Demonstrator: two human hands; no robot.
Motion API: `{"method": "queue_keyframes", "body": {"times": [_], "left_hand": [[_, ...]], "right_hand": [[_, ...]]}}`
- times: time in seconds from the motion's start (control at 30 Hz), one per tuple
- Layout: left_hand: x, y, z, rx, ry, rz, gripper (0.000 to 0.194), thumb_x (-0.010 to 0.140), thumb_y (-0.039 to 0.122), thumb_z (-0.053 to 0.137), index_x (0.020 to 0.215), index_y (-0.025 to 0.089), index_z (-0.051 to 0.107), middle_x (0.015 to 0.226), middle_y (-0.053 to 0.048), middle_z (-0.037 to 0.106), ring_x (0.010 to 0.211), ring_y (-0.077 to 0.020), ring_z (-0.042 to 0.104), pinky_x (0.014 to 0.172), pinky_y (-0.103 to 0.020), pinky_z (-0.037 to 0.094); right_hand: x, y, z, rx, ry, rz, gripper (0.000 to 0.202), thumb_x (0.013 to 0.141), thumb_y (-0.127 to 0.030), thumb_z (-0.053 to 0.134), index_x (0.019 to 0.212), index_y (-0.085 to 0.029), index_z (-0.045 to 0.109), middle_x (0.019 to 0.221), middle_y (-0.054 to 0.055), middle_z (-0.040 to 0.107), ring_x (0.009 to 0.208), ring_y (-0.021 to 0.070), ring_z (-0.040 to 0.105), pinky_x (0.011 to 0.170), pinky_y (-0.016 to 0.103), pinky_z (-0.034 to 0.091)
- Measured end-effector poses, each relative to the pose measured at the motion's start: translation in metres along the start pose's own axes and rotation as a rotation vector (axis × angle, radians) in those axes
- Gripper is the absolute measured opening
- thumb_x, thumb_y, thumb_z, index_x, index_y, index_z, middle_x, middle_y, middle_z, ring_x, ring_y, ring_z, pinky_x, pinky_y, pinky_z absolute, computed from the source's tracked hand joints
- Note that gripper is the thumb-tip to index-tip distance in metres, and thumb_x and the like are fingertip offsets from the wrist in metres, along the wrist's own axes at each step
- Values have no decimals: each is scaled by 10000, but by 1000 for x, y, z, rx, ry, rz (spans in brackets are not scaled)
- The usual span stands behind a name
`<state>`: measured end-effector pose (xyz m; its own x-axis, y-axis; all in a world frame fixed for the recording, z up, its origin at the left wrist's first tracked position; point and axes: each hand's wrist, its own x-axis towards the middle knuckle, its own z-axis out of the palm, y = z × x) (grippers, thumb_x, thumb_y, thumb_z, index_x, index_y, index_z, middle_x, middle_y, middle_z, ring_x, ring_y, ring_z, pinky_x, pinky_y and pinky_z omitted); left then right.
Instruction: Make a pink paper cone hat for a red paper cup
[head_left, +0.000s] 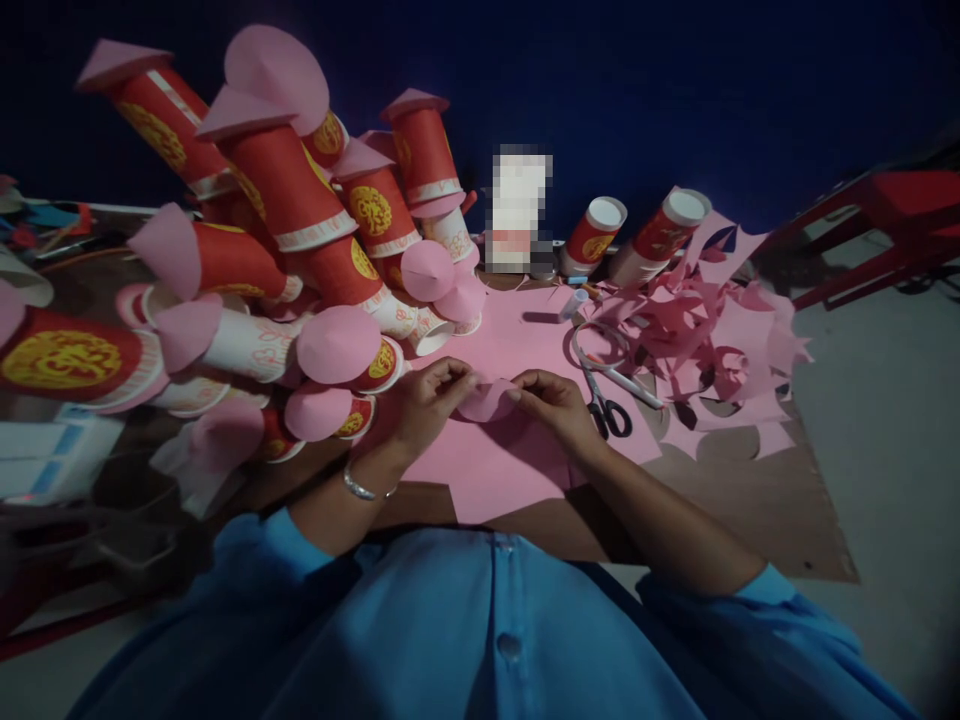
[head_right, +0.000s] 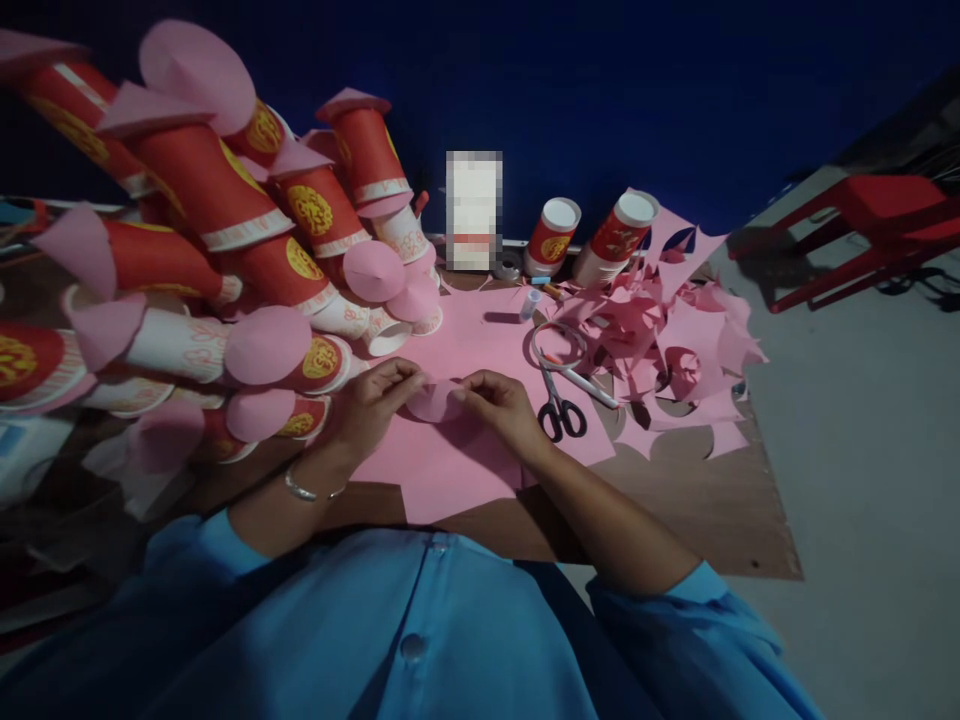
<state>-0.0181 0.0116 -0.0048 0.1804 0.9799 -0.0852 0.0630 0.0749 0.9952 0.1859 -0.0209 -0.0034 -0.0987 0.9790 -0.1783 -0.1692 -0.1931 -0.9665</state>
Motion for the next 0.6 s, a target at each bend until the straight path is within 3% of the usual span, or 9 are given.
{"method": "queue_keyframes", "body": {"times": [0.27, 0.43, 0.6], "left_hand": [[-2, 9, 1, 26, -33, -26, 219, 818, 399, 728, 744, 211, 644, 720, 20, 645, 688, -141, 582, 640, -259, 462], [-3, 11, 1, 27, -46, -47, 220, 806, 395, 727, 738, 214, 623, 697, 32, 607, 665, -133, 555, 628, -257, 450], [-3, 13, -1, 26, -37, -60, 204, 817, 387, 714, 756, 212, 629, 710, 38, 576, 675, -134, 516, 643, -261, 427]], "right_hand": [[-3, -4, 3, -124, 34, -109, 412, 781, -626, 854, 768, -236, 722, 834, 17, 680, 780, 179, 589, 753, 327, 496], [-2, -5, 3, -138, 1, -177, 378, 814, -589, 854, 732, -240, 735, 911, 42, 695, 930, 214, 651, 918, 376, 511], [-3, -5, 3, -142, -6, -216, 364, 824, -580, 852, 727, -248, 737, 922, 47, 686, 922, 214, 638, 907, 387, 519]]}}
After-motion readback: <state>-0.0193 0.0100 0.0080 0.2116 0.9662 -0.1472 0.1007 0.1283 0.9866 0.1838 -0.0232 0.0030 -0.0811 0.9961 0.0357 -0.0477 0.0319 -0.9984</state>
